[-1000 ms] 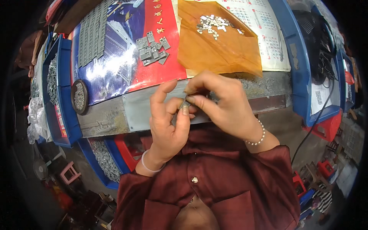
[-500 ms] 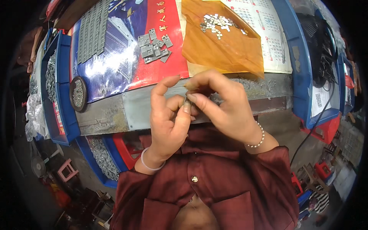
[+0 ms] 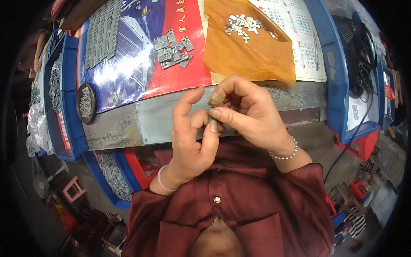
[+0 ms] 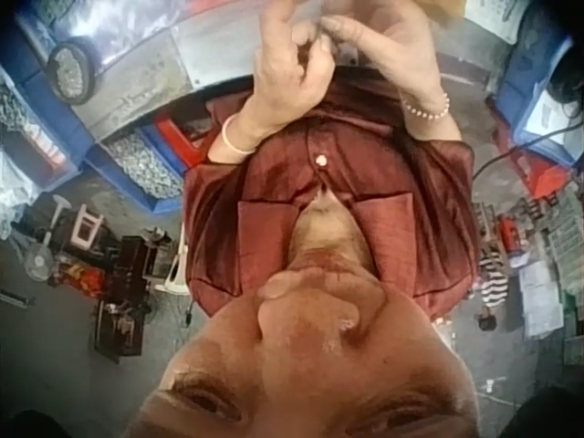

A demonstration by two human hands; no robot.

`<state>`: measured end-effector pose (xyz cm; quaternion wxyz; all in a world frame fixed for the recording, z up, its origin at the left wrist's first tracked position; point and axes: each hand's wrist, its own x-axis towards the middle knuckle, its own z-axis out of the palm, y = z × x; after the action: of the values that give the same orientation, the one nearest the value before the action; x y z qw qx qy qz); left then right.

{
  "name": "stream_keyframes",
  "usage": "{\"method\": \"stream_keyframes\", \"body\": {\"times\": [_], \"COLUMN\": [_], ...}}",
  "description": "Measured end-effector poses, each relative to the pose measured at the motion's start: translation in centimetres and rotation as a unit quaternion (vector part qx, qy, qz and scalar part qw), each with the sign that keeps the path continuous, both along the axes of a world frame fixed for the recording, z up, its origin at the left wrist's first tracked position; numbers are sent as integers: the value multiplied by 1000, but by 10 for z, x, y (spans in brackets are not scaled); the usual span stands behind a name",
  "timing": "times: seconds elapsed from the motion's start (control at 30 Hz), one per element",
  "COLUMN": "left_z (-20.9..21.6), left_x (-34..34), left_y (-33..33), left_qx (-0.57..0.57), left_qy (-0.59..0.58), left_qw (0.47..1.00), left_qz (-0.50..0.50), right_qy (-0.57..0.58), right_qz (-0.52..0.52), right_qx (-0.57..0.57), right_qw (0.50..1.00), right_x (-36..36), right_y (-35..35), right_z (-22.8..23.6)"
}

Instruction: The recorder is manually assembling small grey rectangular components by inserting white pieces into them at a workbench.

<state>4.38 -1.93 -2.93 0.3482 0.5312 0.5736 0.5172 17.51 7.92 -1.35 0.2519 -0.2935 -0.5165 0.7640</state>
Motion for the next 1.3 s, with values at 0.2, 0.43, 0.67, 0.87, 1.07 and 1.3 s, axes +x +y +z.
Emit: {"method": "stream_keyframes", "body": {"times": [0.2, 0.43, 0.67, 0.87, 1.07, 1.3], "left_z": [-6, 2, 3, -2, -3, 0], "left_x": [-2, -2, -10, -9, -10, -9], "left_y": [2, -1, -4, -5, -4, -1], "left_qx": [1, -45, -82, -78, -62, -17], "left_qy": [-39, -154, -192, -201, -156, -125], "left_qw": [999, 986, 976, 975, 985, 992], "left_qz": [9, -42, -58, -51, -30, -24], "right_qy": [-104, -27, -18, -110, -97, 6], "right_qz": [19, -25, 11, 19, -17, -9], "right_qx": [119, 41, -72, 278, 303, -92], "right_qw": [987, 998, 997, 954, 948, 996], "right_x": [-3, -3, -6, -4, -11, -8], "right_y": [-4, 1, 8, -3, -8, -1], "right_z": [2, -2, -5, 1, -5, -5]}}
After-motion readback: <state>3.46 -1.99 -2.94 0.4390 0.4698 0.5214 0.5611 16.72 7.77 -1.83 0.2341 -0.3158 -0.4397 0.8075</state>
